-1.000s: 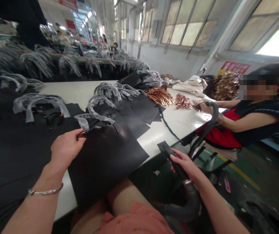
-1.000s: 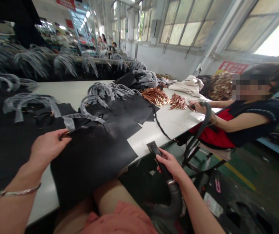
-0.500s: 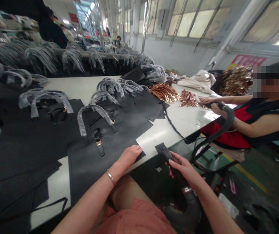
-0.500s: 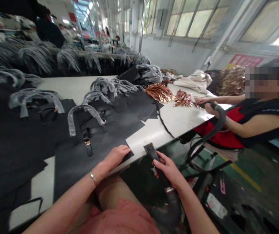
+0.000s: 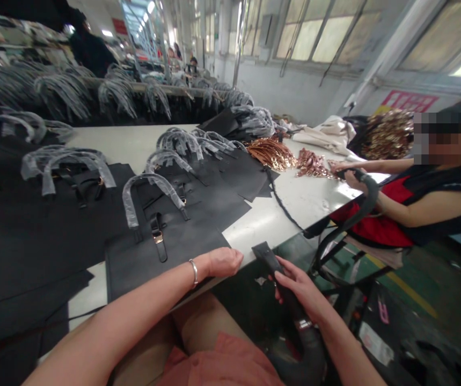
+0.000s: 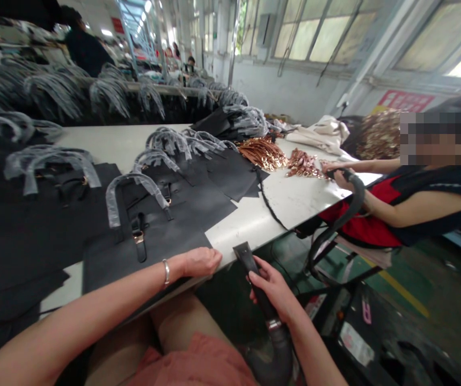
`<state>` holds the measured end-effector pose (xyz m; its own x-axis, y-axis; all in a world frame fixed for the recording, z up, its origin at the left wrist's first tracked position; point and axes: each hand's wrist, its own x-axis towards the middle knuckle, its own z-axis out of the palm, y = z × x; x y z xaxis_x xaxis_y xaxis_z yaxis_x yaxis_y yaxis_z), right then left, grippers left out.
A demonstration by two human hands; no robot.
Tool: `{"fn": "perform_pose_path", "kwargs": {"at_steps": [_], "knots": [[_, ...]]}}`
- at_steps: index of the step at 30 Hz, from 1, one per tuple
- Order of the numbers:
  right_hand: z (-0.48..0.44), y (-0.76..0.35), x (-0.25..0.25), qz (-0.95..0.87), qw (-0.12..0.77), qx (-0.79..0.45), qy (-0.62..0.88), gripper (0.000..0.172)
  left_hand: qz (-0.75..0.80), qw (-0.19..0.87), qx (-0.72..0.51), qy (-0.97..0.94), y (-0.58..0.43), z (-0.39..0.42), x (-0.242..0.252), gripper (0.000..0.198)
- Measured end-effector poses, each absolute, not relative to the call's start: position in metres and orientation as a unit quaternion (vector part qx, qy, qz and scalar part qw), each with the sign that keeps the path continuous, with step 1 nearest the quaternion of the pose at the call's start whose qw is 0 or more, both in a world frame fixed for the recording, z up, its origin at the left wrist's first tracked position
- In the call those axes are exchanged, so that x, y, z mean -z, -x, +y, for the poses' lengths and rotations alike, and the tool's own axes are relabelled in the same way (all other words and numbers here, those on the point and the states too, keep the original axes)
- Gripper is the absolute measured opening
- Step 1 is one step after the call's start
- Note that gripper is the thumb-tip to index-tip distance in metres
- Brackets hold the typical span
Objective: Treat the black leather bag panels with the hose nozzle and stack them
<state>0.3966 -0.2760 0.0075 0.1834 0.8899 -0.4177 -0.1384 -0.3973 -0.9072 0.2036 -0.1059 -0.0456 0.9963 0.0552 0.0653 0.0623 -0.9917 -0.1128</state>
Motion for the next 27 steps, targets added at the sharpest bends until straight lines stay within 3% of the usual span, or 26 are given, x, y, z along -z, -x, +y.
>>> {"fn": "perform_pose_path", "kwargs": {"at_steps": [4,8,12,27], "knots": [[-0.279,-0.398,-0.008,-0.307,0.465,-0.559,0.614,0.068,-0.092,-0.029,0.035,0.995,-0.203,-0.099,0.049,0.017],[-0.282,-0.399,-0.009,-0.303,0.472,-0.552,0.617,0.070,-0.260,-0.160,0.122,0.944,-0.195,-0.089,0.053,0.023],[-0.282,-0.398,-0.007,-0.297,0.468,-0.552,0.623,0.072,-0.271,-0.270,0.138,0.914,-0.185,-0.083,0.051,0.016],[-0.281,-0.388,-0.010,-0.306,0.455,-0.559,0.622,0.072,-0.237,-0.229,0.057,0.942,-0.193,-0.085,0.036,0.019]]}}
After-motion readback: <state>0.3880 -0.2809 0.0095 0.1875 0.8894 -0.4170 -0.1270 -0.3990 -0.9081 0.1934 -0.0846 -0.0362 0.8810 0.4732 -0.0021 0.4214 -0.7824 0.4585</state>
